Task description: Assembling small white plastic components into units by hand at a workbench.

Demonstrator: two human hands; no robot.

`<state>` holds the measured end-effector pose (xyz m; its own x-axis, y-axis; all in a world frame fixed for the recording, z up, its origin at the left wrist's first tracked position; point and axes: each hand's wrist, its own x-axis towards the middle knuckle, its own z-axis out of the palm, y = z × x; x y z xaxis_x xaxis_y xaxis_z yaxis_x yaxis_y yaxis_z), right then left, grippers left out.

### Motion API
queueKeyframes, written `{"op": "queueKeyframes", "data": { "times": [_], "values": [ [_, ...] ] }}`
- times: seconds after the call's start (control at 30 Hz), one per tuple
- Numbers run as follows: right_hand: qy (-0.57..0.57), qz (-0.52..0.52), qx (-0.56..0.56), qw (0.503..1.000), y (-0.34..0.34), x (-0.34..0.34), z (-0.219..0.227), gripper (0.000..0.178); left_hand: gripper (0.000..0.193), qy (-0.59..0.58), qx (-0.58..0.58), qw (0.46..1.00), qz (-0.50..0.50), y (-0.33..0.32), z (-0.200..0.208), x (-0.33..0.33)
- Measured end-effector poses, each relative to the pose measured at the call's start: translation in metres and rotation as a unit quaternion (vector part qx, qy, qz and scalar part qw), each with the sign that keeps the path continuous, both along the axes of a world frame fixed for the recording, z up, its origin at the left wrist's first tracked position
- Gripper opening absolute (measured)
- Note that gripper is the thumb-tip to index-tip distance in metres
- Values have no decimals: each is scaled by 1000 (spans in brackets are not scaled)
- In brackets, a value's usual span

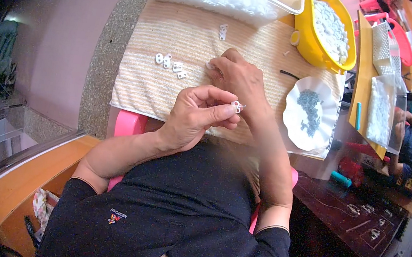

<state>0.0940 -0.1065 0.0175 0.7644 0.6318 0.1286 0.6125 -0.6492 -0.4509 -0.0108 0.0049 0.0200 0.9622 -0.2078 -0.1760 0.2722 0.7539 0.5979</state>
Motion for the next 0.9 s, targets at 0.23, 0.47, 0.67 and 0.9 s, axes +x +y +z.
{"op": "queueKeyframes", "data": {
  "times": [0.23, 0.47, 0.67, 0.9],
  "values": [
    [-34, -7, 12, 999, 2, -3, -3, 12, 17, 10, 1, 1000, 8, 0, -2, 0],
    [142, -99, 205, 964, -22, -6, -8, 13, 17, 19, 8, 999, 29, 1, 0, 3],
    [407, -124, 419, 802, -43, -25, 5, 20, 17, 25, 7, 998, 56, 3, -5, 6],
    [443, -100, 478, 752, -55, -38, -3, 21, 16, 27, 4, 997, 74, 0, -5, 9]
  ]
}}
